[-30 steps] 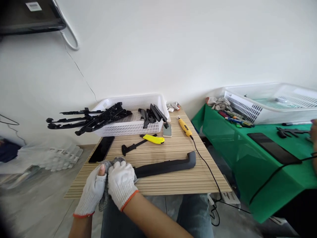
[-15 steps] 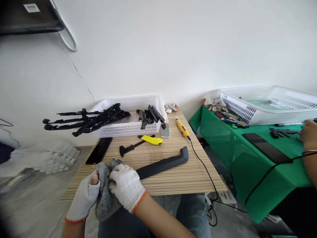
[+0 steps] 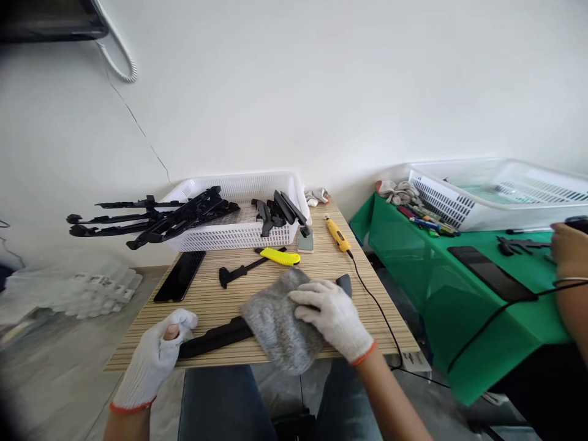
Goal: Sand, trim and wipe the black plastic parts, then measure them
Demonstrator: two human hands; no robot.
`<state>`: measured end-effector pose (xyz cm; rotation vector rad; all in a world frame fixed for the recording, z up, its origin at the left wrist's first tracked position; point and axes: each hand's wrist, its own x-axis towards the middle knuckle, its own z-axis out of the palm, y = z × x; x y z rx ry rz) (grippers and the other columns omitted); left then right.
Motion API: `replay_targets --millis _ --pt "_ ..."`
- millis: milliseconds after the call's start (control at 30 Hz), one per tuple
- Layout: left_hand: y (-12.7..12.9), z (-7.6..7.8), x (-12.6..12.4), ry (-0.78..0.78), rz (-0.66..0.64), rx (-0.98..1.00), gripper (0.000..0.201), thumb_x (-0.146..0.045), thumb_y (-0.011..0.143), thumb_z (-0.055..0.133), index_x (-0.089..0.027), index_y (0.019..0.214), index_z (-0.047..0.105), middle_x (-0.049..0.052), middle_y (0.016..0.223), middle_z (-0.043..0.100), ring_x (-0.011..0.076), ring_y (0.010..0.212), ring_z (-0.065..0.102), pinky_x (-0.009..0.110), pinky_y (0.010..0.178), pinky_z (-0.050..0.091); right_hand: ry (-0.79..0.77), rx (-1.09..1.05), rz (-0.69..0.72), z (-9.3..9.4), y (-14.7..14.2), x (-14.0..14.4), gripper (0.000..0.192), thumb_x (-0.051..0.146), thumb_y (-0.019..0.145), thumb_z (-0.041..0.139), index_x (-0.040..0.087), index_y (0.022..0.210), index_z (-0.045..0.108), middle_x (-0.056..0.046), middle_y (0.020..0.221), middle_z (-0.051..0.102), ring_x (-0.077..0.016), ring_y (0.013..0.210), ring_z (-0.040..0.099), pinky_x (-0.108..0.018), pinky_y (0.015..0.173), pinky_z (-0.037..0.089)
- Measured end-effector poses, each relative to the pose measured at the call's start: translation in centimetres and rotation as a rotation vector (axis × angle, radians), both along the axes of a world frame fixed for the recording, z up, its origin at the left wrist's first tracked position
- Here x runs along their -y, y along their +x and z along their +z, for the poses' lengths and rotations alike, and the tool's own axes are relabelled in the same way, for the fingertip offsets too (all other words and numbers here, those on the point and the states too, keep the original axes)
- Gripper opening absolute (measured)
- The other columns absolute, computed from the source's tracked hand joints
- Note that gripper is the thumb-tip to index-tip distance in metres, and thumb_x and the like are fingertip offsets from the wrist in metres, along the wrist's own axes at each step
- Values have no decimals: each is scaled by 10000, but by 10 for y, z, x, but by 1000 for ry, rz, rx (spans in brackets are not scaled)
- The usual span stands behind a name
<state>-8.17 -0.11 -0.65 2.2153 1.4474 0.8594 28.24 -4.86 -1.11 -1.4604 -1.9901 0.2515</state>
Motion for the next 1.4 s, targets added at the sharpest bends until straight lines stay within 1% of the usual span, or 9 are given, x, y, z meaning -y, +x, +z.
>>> replay_targets --millis 167,300,467,767,967,1067,1167,1267,1400 --pt "-1 0 0 4 1 4 484 -531 965 260 -218 759 566 4 624 586 167 581 559 266 593 444 13 76 -105 -5 57 3 235 384 916 615 298 1061 779 -30 1186 731 -293 1198 615 -522 1072 474" --pt "3 5 1 -8 38 -26 478 -524 970 257 -223 744 552 -5 603 571 163 562 545 263 580 437 -39 87 -114 -4 55 2 248 391 908 619 299 1080 772 -30 1201 724 -300 1241 583 -530 1091 453" --pt "11 10 3 13 103 -48 509 -516 984 259 -228 689 558 -3 605 597 163 587 570 257 608 445 -98 62 -123 4 10 -2 186 354 888 660 298 1022 777 -36 1102 747 -265 1038 661 -546 1050 426" --pt "12 3 2 61 135 -84 508 -524 977 241 -238 621 464 -3 567 562 161 549 545 256 559 414 -220 -50 113 12 -94 -25 223 334 814 773 319 1036 772 19 1058 760 -193 971 680 -335 877 463" --pt "8 0 3 39 326 -146 475 -550 940 292 -235 679 535 37 610 635 206 618 612 271 558 396 -209 64 107 13 -143 -28 194 390 822 758 314 1000 768 12 970 757 -202 925 687 -333 805 471" --pt "5 2 1 -15 362 -165 498 -559 935 279 -230 701 571 57 651 677 217 649 632 269 568 397 -145 17 201 9 -136 -31 225 358 844 745 315 1064 755 27 1046 756 -176 948 690 -309 818 487" --pt "4 7 -3 -61 375 -201 504 -572 917 292 -227 703 591 69 674 699 227 670 643 271 574 393 -73 -21 267 3 -110 -31 272 358 863 733 304 1129 737 23 1141 742 -168 996 686 -309 855 500" --pt "6 12 -5 -103 353 -216 499 -581 909 290 -231 670 553 49 633 670 211 628 621 267 566 375 23 -13 246 -3 -68 -27 282 371 877 722 287 1146 729 -7 1160 741 -197 1041 679 -367 934 496" --pt "7 15 -5 -121 321 -208 507 -595 908 255 -238 623 475 20 552 592 188 560 571 264 546 353 110 37 134 -9 -2 -14 218 379 947 628 293 1116 735 -15 1180 738 -210 1080 688 -506 1160 334"
